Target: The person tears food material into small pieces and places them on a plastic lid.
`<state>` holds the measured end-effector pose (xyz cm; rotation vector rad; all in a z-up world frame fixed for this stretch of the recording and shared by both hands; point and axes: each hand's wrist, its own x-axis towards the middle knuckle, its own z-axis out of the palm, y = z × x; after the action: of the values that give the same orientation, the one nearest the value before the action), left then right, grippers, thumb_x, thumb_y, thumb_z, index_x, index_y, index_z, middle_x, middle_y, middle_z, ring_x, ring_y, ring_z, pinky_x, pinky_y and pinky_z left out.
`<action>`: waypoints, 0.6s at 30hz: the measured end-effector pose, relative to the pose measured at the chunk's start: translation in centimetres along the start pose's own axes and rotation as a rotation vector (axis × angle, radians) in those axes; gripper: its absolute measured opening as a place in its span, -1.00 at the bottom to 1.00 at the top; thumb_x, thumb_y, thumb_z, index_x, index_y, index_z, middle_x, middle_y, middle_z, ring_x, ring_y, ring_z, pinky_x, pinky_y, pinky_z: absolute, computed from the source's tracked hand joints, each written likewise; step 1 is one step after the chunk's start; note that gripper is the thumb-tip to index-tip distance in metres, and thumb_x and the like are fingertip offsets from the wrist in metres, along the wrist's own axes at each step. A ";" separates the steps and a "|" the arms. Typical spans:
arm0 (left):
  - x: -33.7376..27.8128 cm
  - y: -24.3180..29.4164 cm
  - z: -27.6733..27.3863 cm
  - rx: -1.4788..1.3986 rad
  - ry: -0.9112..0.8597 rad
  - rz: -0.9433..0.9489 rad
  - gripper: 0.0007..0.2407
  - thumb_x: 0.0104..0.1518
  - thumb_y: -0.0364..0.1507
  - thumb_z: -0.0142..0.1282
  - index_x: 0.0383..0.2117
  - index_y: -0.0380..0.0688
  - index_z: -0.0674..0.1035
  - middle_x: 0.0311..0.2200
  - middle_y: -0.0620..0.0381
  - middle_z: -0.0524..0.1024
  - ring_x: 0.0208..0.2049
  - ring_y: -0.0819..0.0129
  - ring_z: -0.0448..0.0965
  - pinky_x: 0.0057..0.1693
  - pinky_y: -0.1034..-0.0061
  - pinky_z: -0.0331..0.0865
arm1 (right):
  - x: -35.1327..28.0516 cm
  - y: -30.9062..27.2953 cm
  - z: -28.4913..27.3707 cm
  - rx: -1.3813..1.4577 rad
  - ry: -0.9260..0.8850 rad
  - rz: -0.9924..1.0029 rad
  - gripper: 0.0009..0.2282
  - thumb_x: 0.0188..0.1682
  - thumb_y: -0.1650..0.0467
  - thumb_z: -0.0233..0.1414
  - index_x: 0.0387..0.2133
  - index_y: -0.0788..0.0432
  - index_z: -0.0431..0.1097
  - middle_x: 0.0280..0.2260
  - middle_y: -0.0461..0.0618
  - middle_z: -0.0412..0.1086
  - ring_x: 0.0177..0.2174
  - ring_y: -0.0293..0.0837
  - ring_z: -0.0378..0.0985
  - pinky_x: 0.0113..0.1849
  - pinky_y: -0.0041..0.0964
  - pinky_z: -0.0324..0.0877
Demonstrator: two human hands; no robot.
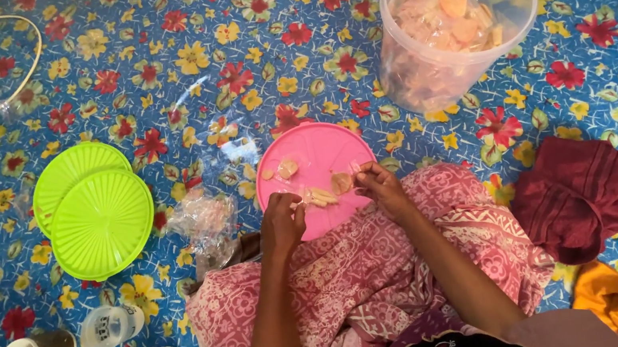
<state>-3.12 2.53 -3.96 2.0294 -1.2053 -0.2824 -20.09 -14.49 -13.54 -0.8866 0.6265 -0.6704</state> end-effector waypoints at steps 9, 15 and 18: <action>3.3 -0.6 0.3 -0.166 0.014 0.074 -0.85 -0.06 -0.50 0.15 -0.34 -0.15 0.56 -0.41 0.00 0.43 -0.42 0.08 0.57 -0.26 0.38 0.45 | -0.9 -2.4 2.8 -0.278 -0.043 -0.170 -0.91 -0.09 0.46 0.04 -0.35 0.19 0.32 -0.42 -0.01 0.41 -0.34 -0.22 0.48 -0.30 -0.43 0.40; 4.1 0.3 2.4 -0.241 -0.044 0.162 -0.74 -0.05 -0.44 0.19 -0.21 -0.15 0.52 -0.32 -0.02 0.43 -0.22 -0.02 0.50 -0.05 0.26 0.37 | -0.9 -2.4 3.9 -0.523 -0.036 -0.317 -0.95 -0.07 0.49 0.02 -0.37 0.20 0.38 -0.45 0.01 0.42 -0.34 -0.20 0.47 -0.26 -0.31 0.37; 3.9 -0.5 3.8 -0.196 -0.092 0.168 -0.78 -0.05 -0.42 0.18 -0.25 -0.11 0.54 -0.37 0.01 0.46 -0.23 0.01 0.49 -0.05 0.28 0.35 | -0.9 -2.6 4.2 -0.538 -0.046 -0.313 -0.96 -0.08 0.49 0.03 -0.38 0.20 0.40 -0.49 -0.01 0.42 -0.37 -0.21 0.48 -0.28 -0.30 0.39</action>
<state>-2.71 -2.44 -6.31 1.7522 -1.3415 -0.3989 -18.27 -13.04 -9.14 -1.5186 0.6438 -0.7716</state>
